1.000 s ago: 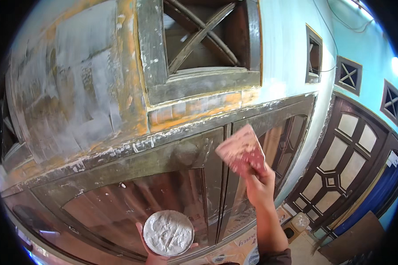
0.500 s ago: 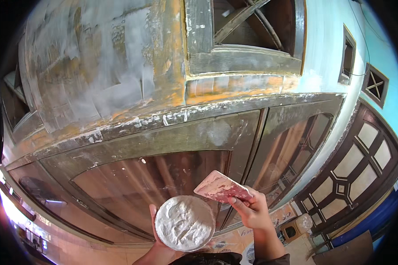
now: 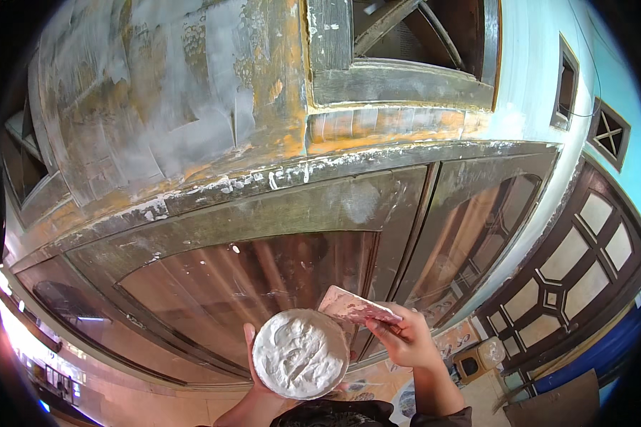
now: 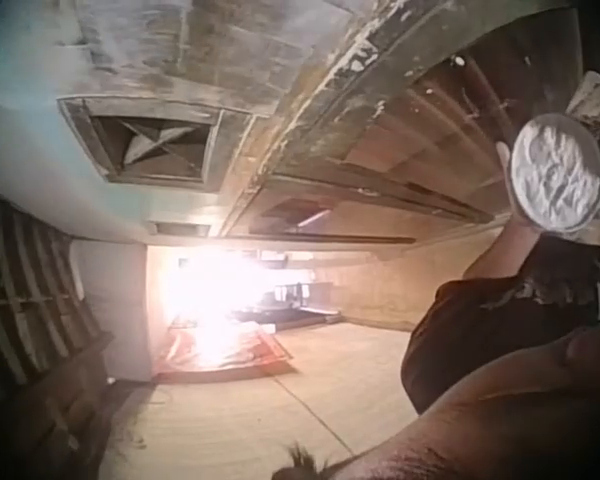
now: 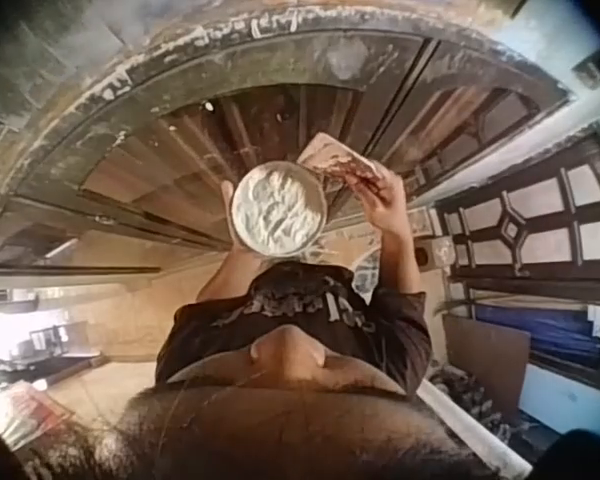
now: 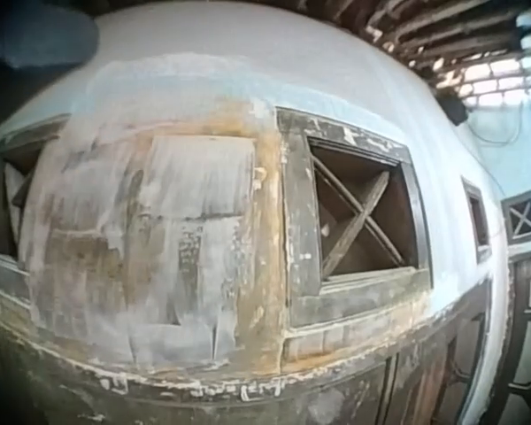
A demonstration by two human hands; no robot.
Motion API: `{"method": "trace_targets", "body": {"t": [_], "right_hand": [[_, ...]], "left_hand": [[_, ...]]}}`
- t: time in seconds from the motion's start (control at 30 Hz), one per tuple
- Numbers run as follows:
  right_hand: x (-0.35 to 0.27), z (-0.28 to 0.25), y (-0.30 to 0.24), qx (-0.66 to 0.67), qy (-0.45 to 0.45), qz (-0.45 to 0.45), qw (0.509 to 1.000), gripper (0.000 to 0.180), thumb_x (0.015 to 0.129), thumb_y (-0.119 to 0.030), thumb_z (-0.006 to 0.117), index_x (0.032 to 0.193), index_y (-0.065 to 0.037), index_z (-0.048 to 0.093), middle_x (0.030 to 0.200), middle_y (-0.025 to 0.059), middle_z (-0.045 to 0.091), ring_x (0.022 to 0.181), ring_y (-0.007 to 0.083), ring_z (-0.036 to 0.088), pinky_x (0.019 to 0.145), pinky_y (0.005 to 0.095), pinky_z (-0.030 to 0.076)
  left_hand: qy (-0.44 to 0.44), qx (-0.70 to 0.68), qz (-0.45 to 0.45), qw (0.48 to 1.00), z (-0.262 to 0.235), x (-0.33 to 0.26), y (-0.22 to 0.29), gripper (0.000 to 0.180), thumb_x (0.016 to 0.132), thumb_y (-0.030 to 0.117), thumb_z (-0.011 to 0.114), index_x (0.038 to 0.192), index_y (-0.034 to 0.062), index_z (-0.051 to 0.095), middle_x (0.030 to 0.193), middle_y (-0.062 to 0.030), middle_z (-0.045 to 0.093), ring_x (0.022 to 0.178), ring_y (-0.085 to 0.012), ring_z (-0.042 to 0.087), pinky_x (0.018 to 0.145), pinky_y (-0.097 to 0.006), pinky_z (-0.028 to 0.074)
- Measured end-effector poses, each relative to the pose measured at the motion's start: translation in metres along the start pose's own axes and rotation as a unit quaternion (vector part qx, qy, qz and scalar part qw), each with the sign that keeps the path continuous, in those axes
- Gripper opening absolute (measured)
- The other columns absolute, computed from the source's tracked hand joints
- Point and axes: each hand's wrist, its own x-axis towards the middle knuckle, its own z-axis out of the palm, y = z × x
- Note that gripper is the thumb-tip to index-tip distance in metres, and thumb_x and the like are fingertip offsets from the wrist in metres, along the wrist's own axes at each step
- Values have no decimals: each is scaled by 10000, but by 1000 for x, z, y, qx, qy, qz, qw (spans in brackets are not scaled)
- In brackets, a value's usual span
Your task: Applying putty or plaster to a wall surface around window frames using a hand scraper.
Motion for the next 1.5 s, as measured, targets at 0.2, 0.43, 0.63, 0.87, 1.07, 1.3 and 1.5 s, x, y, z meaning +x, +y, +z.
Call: {"method": "trace_targets", "body": {"t": [0.2, 0.43, 0.63, 0.87, 1.07, 1.3, 1.5], "right_hand": [[-2, 4, -7, -5, 0, -4, 1000, 209, 954, 6, 679, 1160, 41, 685, 976, 31, 710, 897, 72, 610, 782, 221, 484], [-4, 7, -8, -167, -63, 27, 984, 240, 946, 13, 669, 1181, -23, 704, 910, 58, 701, 822, 88, 629, 726, 239, 499], [-3, 5, 6, -315, -132, -52, 938, 605, 799, 109, 554, 1357, -120, 607, 1127, 182, 716, 994, 419, 686, 829, 457, 579], [2, -29, 46, -411, -160, -57, 895, 531, 844, 60, 559, 1342, -117, 617, 1105, 252, 699, 958, 442, 671, 795, 452, 582], [-5, -56, 48, -84, -6, -18, 996, 283, 958, 53, 594, 1233, 21, 652, 1033, 123, 747, 920, 180, 711, 812, 316, 543], [-22, -36, 2, -56, 1, -45, 997, 256, 940, 23, 663, 1194, 44, 677, 1133, 117, 726, 1045, 193, 677, 916, 308, 515], [-18, -17, -24, -224, -188, -257, 921, 455, 868, -22, 702, 1320, -18, 648, 1398, 163, 616, 1323, 330, 574, 1117, 470, 451]], "left_hand": [[65, 12, 10, 998, 0, 3, -2, 1142, 711, 968, 429, 1550, 195, 380, 1570, -181, 405, 1344, -533, 454, 944, -859, 354], [118, 67, 19, 991, -12, 0, 0, 1124, 732, 947, 447, 1557, 188, 368, 1559, -177, 421, 1328, -530, 473, 948, -854, 359], [22, 23, 2, 999, -24, 1, 4, 973, 880, 850, 372, 1554, 149, 382, 1592, -197, 367, 1387, -528, 399, 993, -857, 290], [44, 23, -4, 999, -19, 3, 0, 1127, 771, 924, 443, 1556, 119, 364, 1562, -259, 374, 1380, -635, 316, 949, -835, 376], [49, -3, -10, 999, -2, 5, 0, 1111, 733, 943, 465, 1511, 150, 450, 1531, -225, 438, 1379, -634, 316, 951, -853, 349], [26, -13, -20, 999, -18, 16, -3, 1067, 784, 909, 449, 1524, 140, 427, 1538, -215, 433, 1368, -569, 397, 976, -839, 342], [35, -53, 86, 994, -59, 20, 4, 937, 922, 799, 385, 1481, 53, 482, 1491, -176, 514, 1323, -405, 510, 1107, -577, 402]]}}
